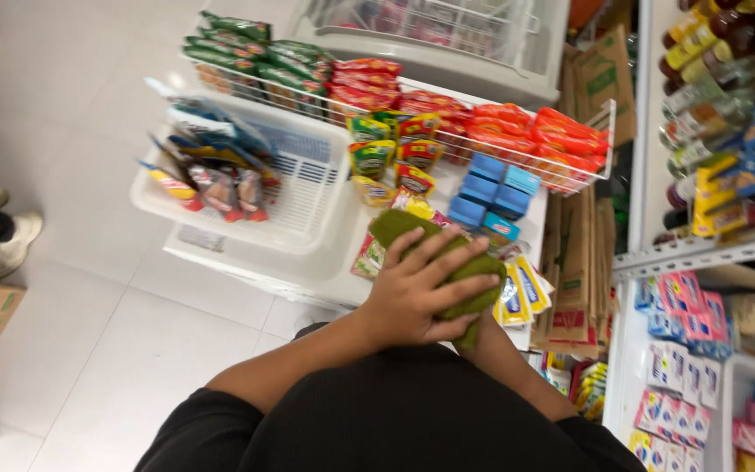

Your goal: The person wipes the surface of a white plastic shelf in a store using a green cloth. They pick up various packaged food items, wipe the shelf underneath, and place the items back. The person handles multiple snack packets and small boxes throughout the task.

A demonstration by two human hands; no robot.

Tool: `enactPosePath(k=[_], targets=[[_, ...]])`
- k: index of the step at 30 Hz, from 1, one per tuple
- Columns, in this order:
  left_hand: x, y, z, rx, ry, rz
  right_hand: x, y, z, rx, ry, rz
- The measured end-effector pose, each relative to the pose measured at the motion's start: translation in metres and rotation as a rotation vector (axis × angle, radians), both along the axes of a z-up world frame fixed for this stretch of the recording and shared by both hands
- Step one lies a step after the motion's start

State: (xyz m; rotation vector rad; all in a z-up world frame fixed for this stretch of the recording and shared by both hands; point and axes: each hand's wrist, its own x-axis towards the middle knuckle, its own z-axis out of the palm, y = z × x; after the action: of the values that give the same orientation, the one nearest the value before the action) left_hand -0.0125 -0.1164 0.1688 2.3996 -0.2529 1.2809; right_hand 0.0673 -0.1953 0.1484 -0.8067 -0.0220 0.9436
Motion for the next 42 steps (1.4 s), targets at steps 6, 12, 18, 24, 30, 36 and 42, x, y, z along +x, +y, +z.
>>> enactPosePath(k=[6,12,18,24,30,36,42], targets=[[-0.039,0.094,0.01,-0.053,-0.072,0.364,-0.046,0.061,0.034,-0.017,-0.112,0.091],[-0.09,0.172,0.021,-1.24,-0.097,-0.097,-0.08,0.123,0.035,-0.026,-0.325,-0.126],[-0.101,0.221,0.003,-1.282,-0.065,-0.359,-0.029,0.175,-0.053,1.033,-0.209,0.292],[-0.105,0.174,0.03,-0.151,0.184,-0.034,-0.045,0.191,-0.078,0.934,-0.216,0.17],[-0.117,0.181,0.031,0.041,0.144,-0.144,-0.052,0.2,-0.094,0.822,-0.229,0.072],[-0.13,0.174,-0.014,0.12,0.047,-0.405,-0.06,0.194,-0.11,0.698,-0.223,-0.033],[-0.133,0.204,-0.03,-0.16,-0.02,-0.309,-0.066,0.193,-0.12,0.589,-0.211,-0.114]])
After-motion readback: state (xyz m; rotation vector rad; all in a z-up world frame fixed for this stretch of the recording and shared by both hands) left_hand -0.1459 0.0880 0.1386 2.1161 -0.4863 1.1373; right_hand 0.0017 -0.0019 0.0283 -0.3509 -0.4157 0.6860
